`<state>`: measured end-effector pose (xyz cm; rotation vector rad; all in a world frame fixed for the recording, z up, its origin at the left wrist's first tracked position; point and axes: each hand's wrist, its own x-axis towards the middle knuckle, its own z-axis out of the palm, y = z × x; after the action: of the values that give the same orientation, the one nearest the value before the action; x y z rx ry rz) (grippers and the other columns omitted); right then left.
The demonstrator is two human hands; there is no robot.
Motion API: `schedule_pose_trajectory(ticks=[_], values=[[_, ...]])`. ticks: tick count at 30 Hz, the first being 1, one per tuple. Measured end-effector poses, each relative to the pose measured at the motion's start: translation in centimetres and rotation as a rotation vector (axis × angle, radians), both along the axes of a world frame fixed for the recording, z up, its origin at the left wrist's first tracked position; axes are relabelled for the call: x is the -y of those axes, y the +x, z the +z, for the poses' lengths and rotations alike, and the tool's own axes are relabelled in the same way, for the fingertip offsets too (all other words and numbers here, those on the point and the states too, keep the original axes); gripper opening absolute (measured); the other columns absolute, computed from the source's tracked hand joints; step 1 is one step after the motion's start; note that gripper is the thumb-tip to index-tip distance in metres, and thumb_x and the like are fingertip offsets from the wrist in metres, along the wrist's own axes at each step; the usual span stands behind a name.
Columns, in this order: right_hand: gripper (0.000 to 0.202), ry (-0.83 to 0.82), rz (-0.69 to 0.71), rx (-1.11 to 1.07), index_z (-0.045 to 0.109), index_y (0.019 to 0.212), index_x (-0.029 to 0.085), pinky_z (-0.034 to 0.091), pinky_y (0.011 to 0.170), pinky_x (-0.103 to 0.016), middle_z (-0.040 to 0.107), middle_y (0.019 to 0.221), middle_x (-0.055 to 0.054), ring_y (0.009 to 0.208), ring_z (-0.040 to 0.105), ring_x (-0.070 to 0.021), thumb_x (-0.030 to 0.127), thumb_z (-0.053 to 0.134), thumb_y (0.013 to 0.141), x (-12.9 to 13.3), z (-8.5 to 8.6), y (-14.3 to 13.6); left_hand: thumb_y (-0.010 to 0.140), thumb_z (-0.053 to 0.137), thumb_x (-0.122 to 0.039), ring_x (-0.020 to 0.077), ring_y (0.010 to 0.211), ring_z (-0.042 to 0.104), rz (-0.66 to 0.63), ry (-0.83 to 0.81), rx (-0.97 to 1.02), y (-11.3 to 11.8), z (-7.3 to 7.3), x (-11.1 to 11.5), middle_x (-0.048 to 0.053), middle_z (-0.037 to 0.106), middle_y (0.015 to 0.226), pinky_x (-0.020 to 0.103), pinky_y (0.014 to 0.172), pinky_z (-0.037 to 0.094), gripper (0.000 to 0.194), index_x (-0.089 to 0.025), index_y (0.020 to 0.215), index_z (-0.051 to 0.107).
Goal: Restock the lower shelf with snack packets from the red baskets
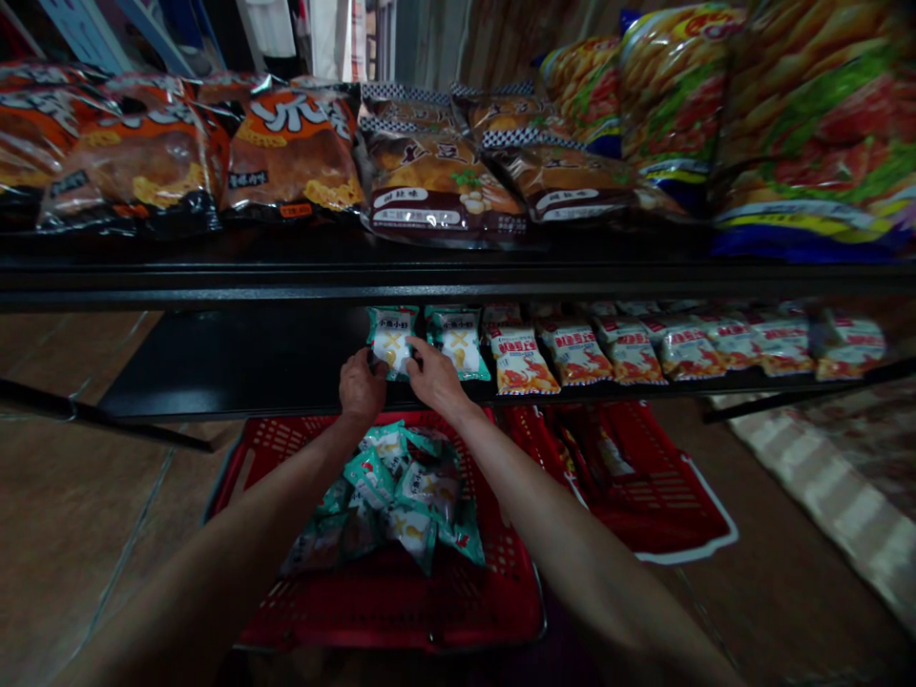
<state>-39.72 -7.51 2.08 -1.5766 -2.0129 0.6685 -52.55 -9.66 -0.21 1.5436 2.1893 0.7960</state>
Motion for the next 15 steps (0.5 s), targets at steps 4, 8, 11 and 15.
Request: schedule_pose_trajectory(ticks=[4,8,11,15], values=[[0.045,-0.015,0.018,0.023,0.051,0.131,0.010,0.042,0.103,-0.039,0.062,0.125,-0.016,0.116,0.057,-0.0233,0.016,0.047,0.087,0.0,0.0,0.0,0.085,0.051,-0.024,0.0254,0.109,0.058,0.013,-0.027,-0.006,0.4,0.3,0.3,0.015,0.064,0.113,0.035,0.095,0.042,0.034,-0.011,0.116,0.059],[0.045,-0.001,0.025,0.029,0.051,0.131,0.013,0.042,0.103,-0.038,0.061,0.126,-0.014,0.117,0.057,-0.0223,0.016,0.046,0.087,0.2,-0.2,0.0,0.085,0.051,-0.024,0.0258,0.110,0.057,0.014,-0.029,-0.013,0.5,0.4,0.5,0.014,0.064,0.115,0.037,0.096,0.042,0.035,-0.011,0.117,0.058],[0.043,0.039,0.014,0.003,0.053,0.128,0.013,0.042,0.103,-0.037,0.062,0.126,-0.013,0.117,0.057,-0.0214,0.013,0.044,0.086,0.1,-0.4,0.3,0.085,0.051,-0.024,0.0259,0.111,0.057,0.014,-0.028,-0.027,0.5,0.4,0.5,0.015,0.064,0.115,0.036,0.097,0.041,0.036,-0.010,0.118,0.058],[0.042,0.093,-0.028,-0.050,0.057,0.124,0.010,0.044,0.100,-0.035,0.064,0.120,-0.014,0.110,0.060,-0.0212,0.013,0.042,0.085,-0.2,0.4,1.5,0.085,0.051,-0.024,0.0258,0.112,0.056,0.018,-0.024,-0.023,0.5,0.7,0.6,0.015,0.064,0.115,0.036,0.098,0.041,0.037,-0.010,0.118,0.059]])
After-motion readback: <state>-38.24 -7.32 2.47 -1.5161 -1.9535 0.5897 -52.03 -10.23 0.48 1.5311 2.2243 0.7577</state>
